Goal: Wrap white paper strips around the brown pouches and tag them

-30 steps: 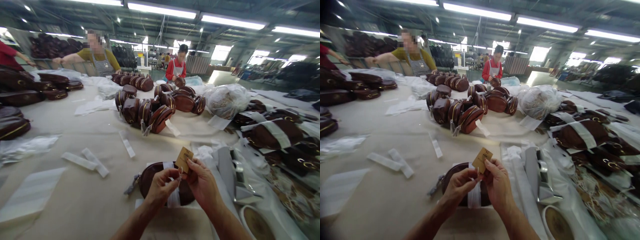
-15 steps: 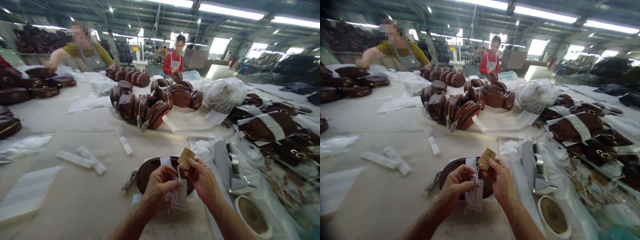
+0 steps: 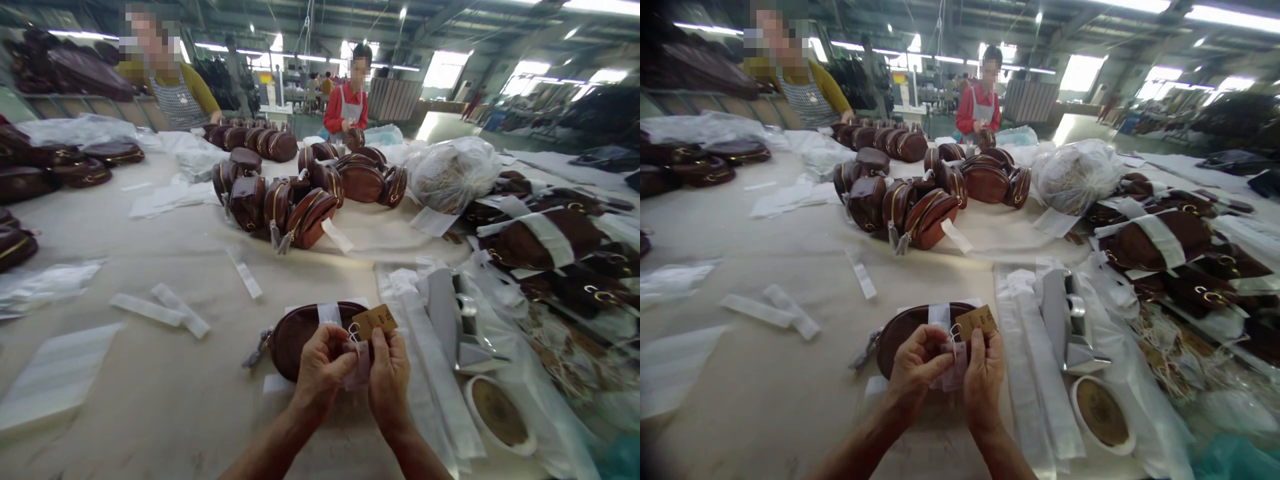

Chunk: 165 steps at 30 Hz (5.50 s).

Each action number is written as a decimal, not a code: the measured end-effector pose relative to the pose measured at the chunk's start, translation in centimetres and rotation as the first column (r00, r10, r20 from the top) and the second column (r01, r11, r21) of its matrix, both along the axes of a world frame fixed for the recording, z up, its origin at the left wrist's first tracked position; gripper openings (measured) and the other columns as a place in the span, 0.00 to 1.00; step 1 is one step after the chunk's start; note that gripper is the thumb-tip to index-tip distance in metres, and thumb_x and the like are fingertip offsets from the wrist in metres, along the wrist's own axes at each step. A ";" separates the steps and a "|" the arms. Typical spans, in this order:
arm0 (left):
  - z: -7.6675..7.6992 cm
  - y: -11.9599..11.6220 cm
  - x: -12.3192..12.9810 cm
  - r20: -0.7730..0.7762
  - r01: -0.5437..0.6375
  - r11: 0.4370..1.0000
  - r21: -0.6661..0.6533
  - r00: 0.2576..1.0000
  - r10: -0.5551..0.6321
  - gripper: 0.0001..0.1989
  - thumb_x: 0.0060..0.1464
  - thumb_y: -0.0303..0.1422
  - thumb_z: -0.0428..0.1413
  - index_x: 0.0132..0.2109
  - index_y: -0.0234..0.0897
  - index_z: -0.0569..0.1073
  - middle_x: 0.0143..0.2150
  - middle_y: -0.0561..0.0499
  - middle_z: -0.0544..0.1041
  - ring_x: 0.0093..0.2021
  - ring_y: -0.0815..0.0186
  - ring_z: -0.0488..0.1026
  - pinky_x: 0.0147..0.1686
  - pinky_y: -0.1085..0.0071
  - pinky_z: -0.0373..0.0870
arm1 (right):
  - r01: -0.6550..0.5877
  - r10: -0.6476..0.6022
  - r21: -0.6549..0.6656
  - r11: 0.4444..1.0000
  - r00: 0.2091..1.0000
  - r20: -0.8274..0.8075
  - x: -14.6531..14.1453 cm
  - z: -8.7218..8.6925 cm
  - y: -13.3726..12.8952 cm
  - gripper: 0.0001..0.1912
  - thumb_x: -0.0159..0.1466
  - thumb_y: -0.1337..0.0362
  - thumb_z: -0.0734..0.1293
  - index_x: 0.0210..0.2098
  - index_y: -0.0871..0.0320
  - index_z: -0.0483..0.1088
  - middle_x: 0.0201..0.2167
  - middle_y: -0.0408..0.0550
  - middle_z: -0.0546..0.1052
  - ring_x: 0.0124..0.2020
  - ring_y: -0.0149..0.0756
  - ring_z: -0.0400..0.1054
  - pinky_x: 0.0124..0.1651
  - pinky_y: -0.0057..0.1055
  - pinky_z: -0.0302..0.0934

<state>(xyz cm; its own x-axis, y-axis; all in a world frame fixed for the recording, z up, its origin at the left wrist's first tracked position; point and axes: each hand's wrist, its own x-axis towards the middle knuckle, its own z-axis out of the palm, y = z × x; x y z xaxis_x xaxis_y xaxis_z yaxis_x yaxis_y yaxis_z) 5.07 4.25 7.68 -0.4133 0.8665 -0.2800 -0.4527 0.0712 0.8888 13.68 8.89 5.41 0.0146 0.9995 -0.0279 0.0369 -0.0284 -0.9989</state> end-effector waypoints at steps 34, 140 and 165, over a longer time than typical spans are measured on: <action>1.3 -1.2 -1.4 0.388 0.138 0.968 -0.211 0.920 -0.047 0.15 0.31 0.35 0.62 0.26 0.33 0.65 0.26 0.47 0.76 0.19 0.75 0.64 0.21 0.79 0.55 | 0.019 -0.052 0.212 0.977 0.987 0.153 1.6 -1.0 1.1 0.17 0.62 0.50 0.61 0.28 0.57 0.62 0.19 0.38 0.64 0.20 0.27 0.58 0.22 0.25 0.56; -6.6 -6.9 -11.1 -0.602 -0.127 0.876 -0.465 0.771 -0.208 0.11 0.54 0.24 0.44 0.35 0.34 0.71 0.32 0.49 0.74 0.31 0.67 0.71 0.34 0.72 0.68 | -0.924 0.617 0.138 0.358 0.345 0.707 -8.7 0.8 2.0 0.10 0.65 0.61 0.60 0.33 0.55 0.71 0.32 0.46 0.72 0.34 0.33 0.68 0.38 0.27 0.61; -8.5 -5.2 -12.6 -0.715 -0.011 0.920 -0.392 0.633 -0.297 0.15 0.49 0.20 0.47 0.43 0.35 0.71 0.43 0.46 0.74 0.42 0.63 0.70 0.44 0.69 0.68 | -0.980 0.560 -0.074 0.185 0.043 0.828 -14.6 -0.2 4.3 0.12 0.66 0.62 0.58 0.31 0.57 0.70 0.28 0.44 0.69 0.30 0.32 0.66 0.36 0.29 0.58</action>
<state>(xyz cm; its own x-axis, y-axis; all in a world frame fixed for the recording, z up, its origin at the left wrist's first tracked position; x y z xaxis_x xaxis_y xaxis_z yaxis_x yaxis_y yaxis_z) -7.49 -1.00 -0.81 -0.4881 0.8480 -0.2066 0.4005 0.4279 0.8102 -0.94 13.17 5.19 -0.9735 0.2154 -0.0773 0.2235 0.8223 -0.5233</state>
